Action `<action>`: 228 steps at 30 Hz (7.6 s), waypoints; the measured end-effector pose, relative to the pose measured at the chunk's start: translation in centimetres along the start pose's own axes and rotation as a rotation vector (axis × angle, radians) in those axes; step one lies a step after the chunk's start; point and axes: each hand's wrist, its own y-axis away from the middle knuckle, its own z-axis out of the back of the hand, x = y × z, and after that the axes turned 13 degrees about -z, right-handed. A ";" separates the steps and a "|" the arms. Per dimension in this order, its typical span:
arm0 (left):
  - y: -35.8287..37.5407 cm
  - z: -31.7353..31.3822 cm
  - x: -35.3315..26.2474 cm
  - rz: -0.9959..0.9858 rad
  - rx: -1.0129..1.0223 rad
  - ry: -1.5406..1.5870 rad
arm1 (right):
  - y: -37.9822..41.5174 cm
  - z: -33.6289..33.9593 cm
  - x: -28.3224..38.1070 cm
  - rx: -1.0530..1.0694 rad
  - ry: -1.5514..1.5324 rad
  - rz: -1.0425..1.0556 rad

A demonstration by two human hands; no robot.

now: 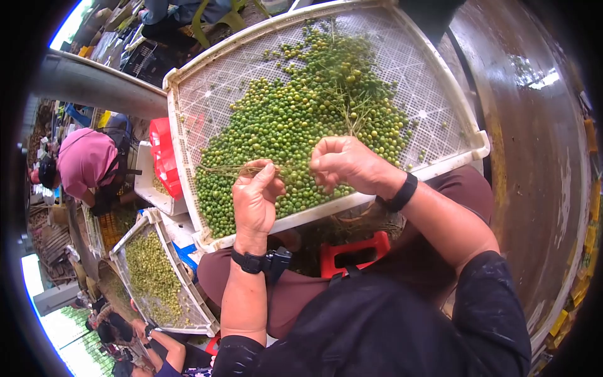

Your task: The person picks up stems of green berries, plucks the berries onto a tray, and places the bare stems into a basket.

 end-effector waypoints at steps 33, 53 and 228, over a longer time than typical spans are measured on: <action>0.2 0.2 0.7 0.178 0.052 0.215 | -0.8 -1.3 -1.2 0.073 0.118 -0.056; -0.4 -0.1 1.3 0.098 0.140 0.151 | -0.7 -1.2 0.4 -0.002 -0.018 -0.075; 3.2 -3.2 3.9 -0.482 0.294 -0.577 | 1.7 -1.3 -1.8 -0.247 -0.056 0.044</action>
